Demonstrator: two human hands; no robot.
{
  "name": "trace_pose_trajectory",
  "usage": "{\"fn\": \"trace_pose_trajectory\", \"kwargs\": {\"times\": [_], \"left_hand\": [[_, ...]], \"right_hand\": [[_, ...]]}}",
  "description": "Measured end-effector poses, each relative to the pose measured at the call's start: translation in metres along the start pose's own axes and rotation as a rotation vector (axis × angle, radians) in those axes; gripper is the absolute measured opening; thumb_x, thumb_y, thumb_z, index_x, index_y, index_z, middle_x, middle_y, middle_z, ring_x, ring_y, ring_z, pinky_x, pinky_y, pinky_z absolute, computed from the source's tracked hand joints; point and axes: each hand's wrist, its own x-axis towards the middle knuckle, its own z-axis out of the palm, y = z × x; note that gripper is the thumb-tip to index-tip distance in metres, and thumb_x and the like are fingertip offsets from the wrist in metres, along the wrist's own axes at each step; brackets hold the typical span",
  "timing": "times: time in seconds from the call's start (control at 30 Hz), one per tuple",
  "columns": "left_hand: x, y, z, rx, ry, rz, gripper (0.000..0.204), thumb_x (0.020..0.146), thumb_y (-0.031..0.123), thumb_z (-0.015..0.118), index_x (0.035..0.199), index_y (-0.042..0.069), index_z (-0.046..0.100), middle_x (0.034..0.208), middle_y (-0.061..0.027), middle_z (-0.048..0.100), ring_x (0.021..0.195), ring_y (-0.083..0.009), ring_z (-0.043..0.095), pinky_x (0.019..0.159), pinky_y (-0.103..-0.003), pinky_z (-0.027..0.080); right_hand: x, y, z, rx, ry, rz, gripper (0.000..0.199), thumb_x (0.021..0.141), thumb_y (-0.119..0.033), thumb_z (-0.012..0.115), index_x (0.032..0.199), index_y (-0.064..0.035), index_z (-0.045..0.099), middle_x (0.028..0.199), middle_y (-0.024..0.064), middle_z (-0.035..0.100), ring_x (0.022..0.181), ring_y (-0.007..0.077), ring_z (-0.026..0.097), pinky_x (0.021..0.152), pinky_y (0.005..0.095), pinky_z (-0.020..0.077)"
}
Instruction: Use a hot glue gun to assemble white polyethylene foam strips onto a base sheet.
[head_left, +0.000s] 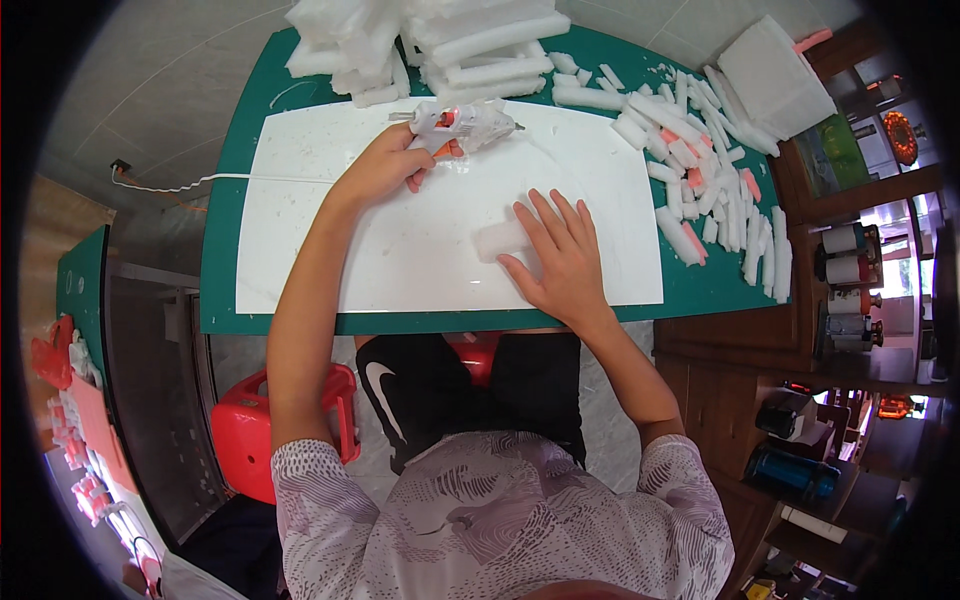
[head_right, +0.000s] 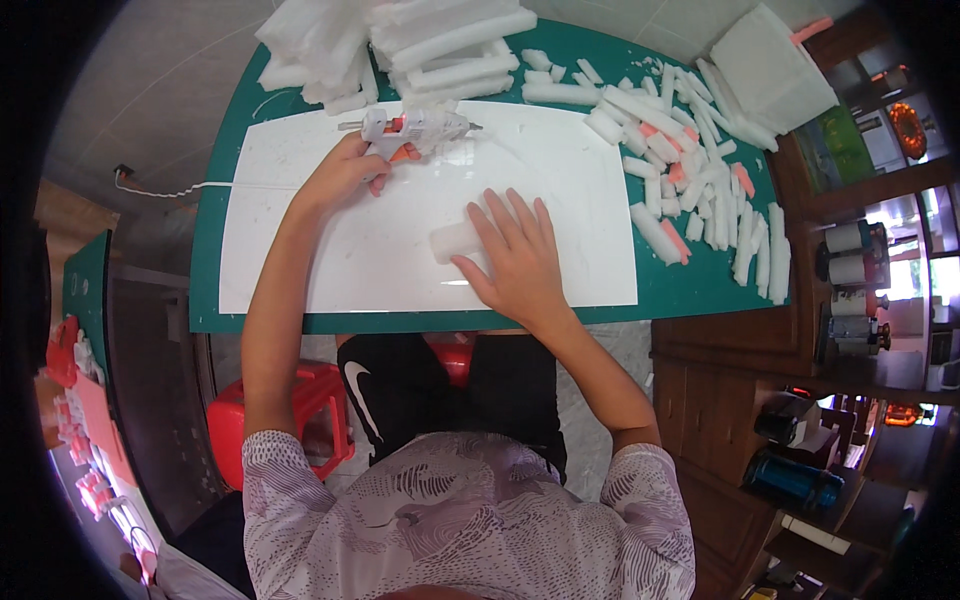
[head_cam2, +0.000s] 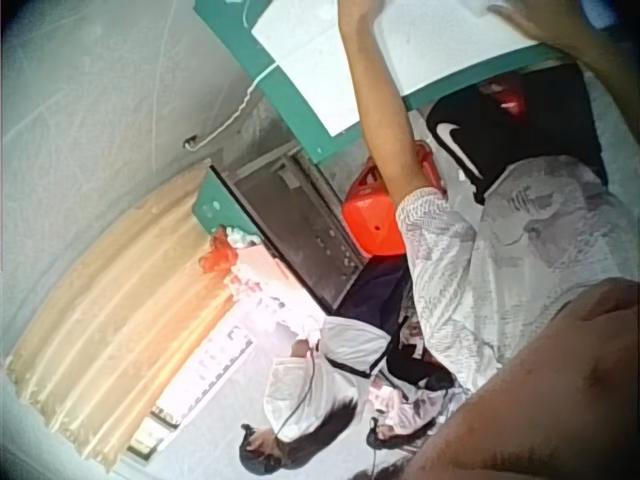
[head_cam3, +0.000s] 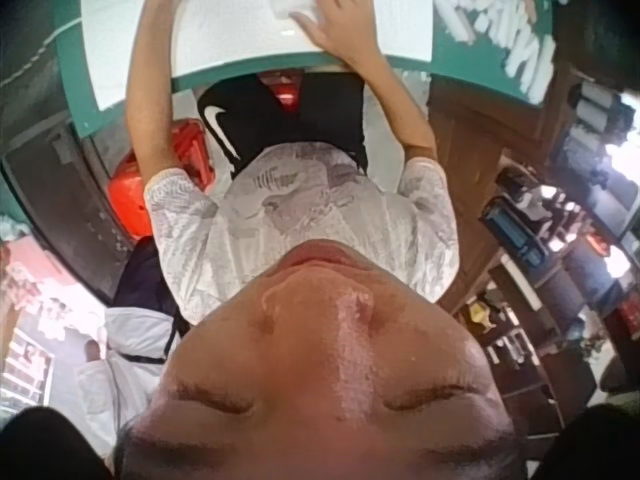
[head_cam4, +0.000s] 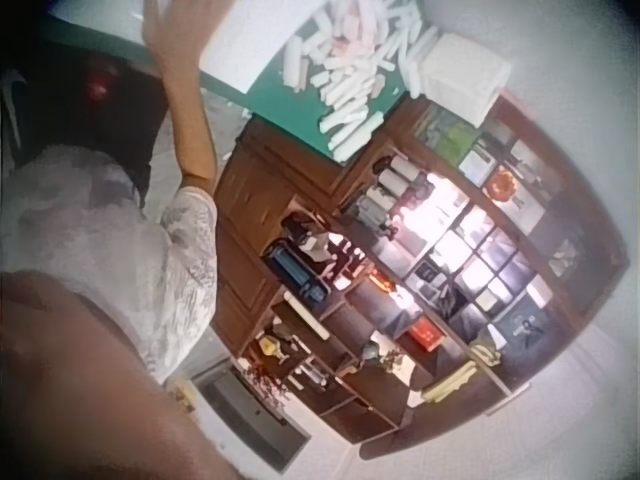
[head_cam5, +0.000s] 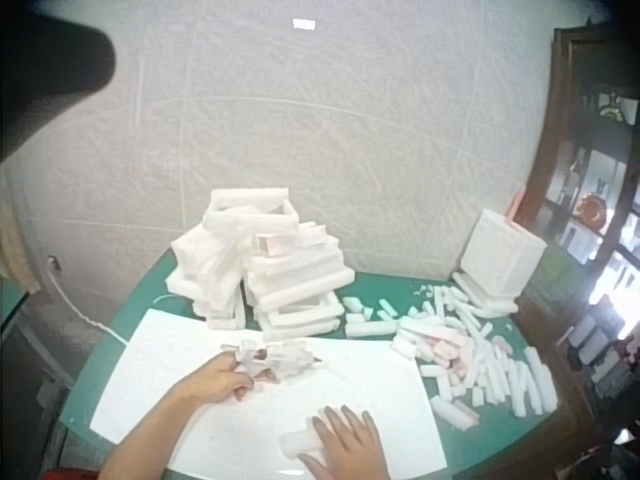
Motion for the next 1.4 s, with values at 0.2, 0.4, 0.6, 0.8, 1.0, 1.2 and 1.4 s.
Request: {"fn": "trace_pose_trajectory", "kwargs": {"times": [0.2,0.4,0.6,0.8,1.0,1.2,1.4], "left_hand": [[-0.005,0.013,0.006,0.013,-0.017,0.017,0.039,0.075,0.012,0.056,0.108,-0.008,0.061,0.068,-0.0064,0.056,0.058,-0.0137,0.054,0.054,-0.028,0.047],[-0.004,0.005,0.004,-0.005,-0.006,0.019,0.036,0.076,0.012,0.056,0.106,-0.006,0.063,0.068,-0.0064,0.056,0.057,-0.0137,0.053,0.054,-0.028,0.047],[-0.009,0.006,-0.002,0.032,-0.022,0.024,0.035,0.076,0.011,0.056,0.106,-0.006,0.063,0.068,-0.0066,0.056,0.057,-0.0135,0.053,0.054,-0.028,0.047],[-0.008,0.009,0.003,-0.088,0.0,0.055,0.032,0.075,0.008,0.056,0.104,-0.006,0.062,0.069,-0.0058,0.056,0.058,-0.0133,0.053,0.055,-0.027,0.045],[-0.002,0.01,0.006,-0.004,0.005,-0.023,0.031,0.075,0.006,0.055,0.104,-0.005,0.06,0.069,-0.0061,0.057,0.059,-0.0141,0.053,0.056,-0.027,0.044],[-0.008,0.01,0.004,-0.045,-0.011,-0.019,0.039,0.075,0.004,0.053,0.113,-0.003,0.059,0.069,-0.0055,0.056,0.059,-0.0135,0.052,0.057,-0.027,0.043],[-0.008,0.014,0.009,-0.06,0.004,-0.012,0.04,0.076,0.004,0.053,0.115,-0.004,0.057,0.072,-0.0068,0.057,0.058,-0.0143,0.052,0.058,-0.028,0.044]], "right_hand": [[0.0,0.001,0.0,0.003,-0.005,0.011,0.059,0.081,-0.034,0.073,0.131,-0.0071,0.057,0.139,0.0154,0.052,0.132,0.0369,0.043,0.111,0.0546,0.0277],[-0.001,0.0,0.001,0.005,-0.001,0.005,0.059,0.081,-0.033,0.073,0.131,-0.0069,0.056,0.139,0.0156,0.052,0.131,0.0373,0.043,0.11,0.055,0.028],[-0.001,-0.001,0.003,0.007,0.005,-0.004,0.059,0.082,-0.033,0.072,0.132,-0.0064,0.056,0.139,0.0159,0.051,0.131,0.0379,0.043,0.11,0.0554,0.0277],[0.0,0.0,0.008,0.007,0.011,0.002,0.058,0.082,-0.034,0.071,0.131,-0.0061,0.056,0.137,0.0162,0.052,0.13,0.0377,0.044,0.111,0.0546,0.0276],[-0.002,0.005,0.0,0.005,0.047,0.009,0.058,0.081,-0.033,0.072,0.13,-0.0059,0.056,0.136,0.0163,0.053,0.13,0.0373,0.045,0.11,0.0545,0.0284],[-0.003,0.004,0.004,0.034,0.046,-0.01,0.061,0.082,-0.036,0.071,0.132,-0.0053,0.053,0.138,0.0174,0.05,0.131,0.0387,0.043,0.111,0.0561,0.0278],[-0.006,0.005,0.004,0.043,0.068,0.001,0.059,0.085,-0.038,0.068,0.13,-0.0035,0.054,0.136,0.0189,0.051,0.131,0.0387,0.042,0.112,0.0559,0.0261]]}}
